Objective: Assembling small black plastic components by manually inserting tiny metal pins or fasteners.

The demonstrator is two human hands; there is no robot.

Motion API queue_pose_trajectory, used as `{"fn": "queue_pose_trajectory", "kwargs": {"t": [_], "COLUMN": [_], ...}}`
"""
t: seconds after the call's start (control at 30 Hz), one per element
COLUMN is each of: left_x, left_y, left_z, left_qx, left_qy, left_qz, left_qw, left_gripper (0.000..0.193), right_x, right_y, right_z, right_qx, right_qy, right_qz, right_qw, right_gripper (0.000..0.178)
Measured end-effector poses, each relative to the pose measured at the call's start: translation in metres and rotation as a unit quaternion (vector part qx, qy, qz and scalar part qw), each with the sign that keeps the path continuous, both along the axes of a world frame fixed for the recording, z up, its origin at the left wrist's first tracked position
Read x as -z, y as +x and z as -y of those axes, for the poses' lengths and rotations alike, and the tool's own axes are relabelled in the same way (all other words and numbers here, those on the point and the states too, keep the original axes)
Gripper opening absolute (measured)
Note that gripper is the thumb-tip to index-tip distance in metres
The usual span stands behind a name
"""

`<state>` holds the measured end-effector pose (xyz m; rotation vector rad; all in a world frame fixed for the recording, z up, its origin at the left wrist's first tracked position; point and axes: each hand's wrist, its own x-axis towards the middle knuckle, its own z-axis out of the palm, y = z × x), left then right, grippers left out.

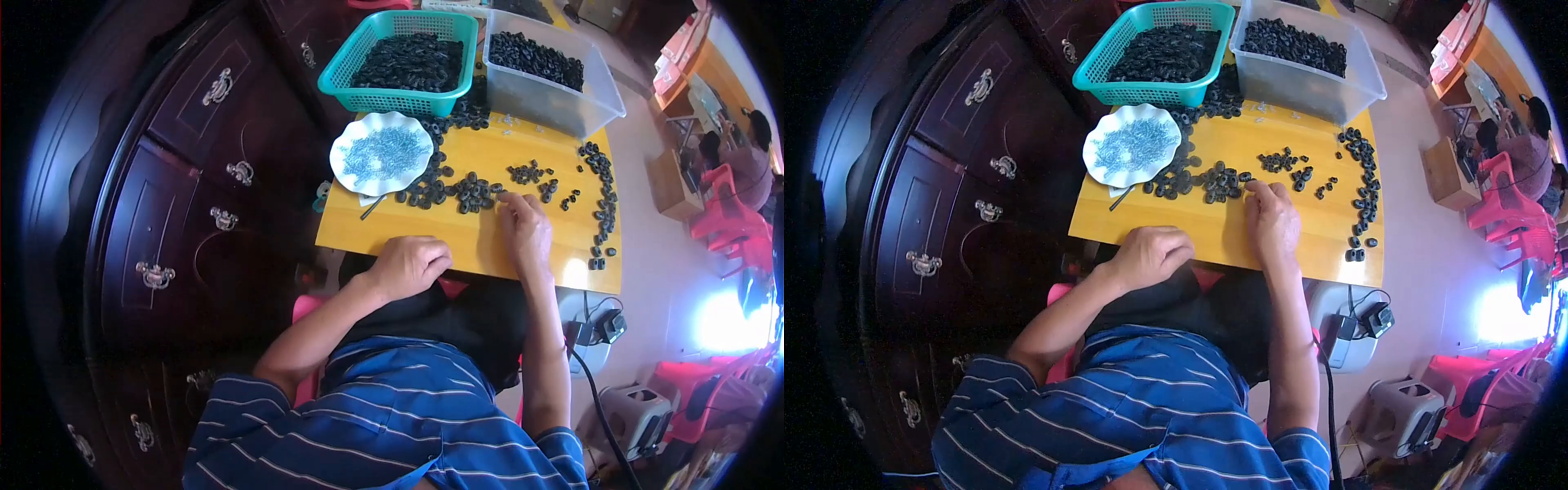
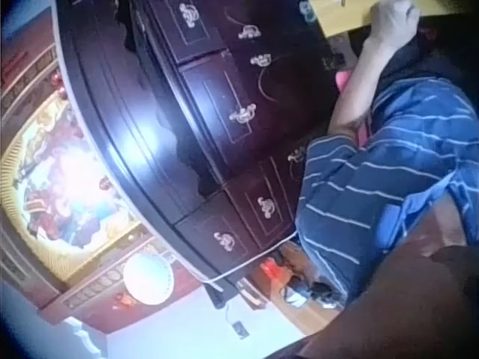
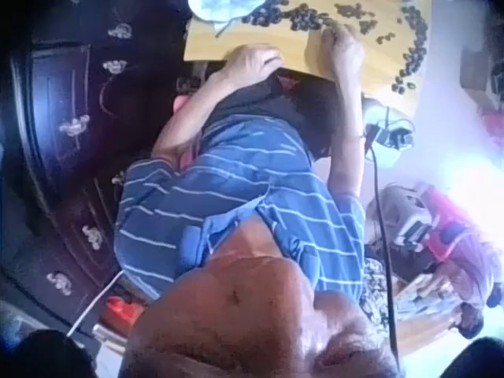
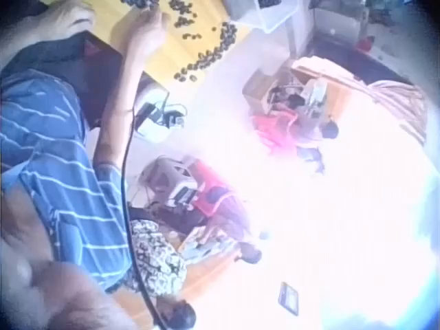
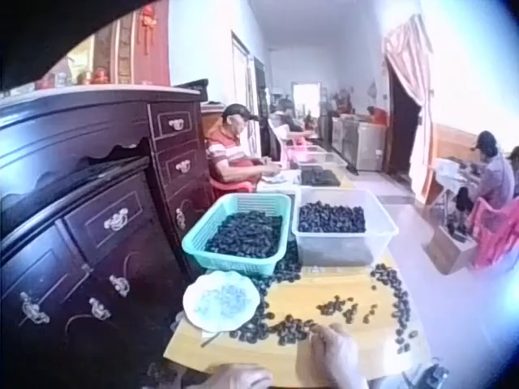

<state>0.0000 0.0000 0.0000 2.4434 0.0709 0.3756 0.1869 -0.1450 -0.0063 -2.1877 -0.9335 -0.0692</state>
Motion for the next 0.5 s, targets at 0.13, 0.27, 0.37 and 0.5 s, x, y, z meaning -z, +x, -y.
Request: {"fn": "queue_pose_trajectory", "kwargs": {"t": [0.13, 0.27, 0.37, 0.5], "left_x": [0.006, 0.011, 0.012, 0.016], "left_y": [-0.009, -0.019, -0.02, -0.021], "left_z": [0.004, 0.008, 0.01, 0.013], "left_qx": [-0.017, -0.032, -0.039, -0.055], "left_qy": [0.01, 0.016, 0.016, 0.005], "left_qz": [0.041, 0.053, 0.067, 0.088], "left_qw": [0.999, 0.998, 0.997, 0.995], "left_gripper": [0.013, 0.013, 0.014, 0.015], "right_x": [0.001, 0.008, 0.013, 0.018], "right_y": [-0.001, -0.001, 0.003, 0.005], "right_z": [-0.005, -0.007, -0.01, -0.015], "right_qx": [-0.008, -0.02, -0.018, -0.016], "right_qy": [-0.008, -0.035, -0.051, -0.055], "right_qz": [0.046, 0.108, 0.118, 0.141], "right_qw": [0.999, 0.993, 0.992, 0.988], "right_gripper": [0.015, 0.014, 0.012, 0.011]}}
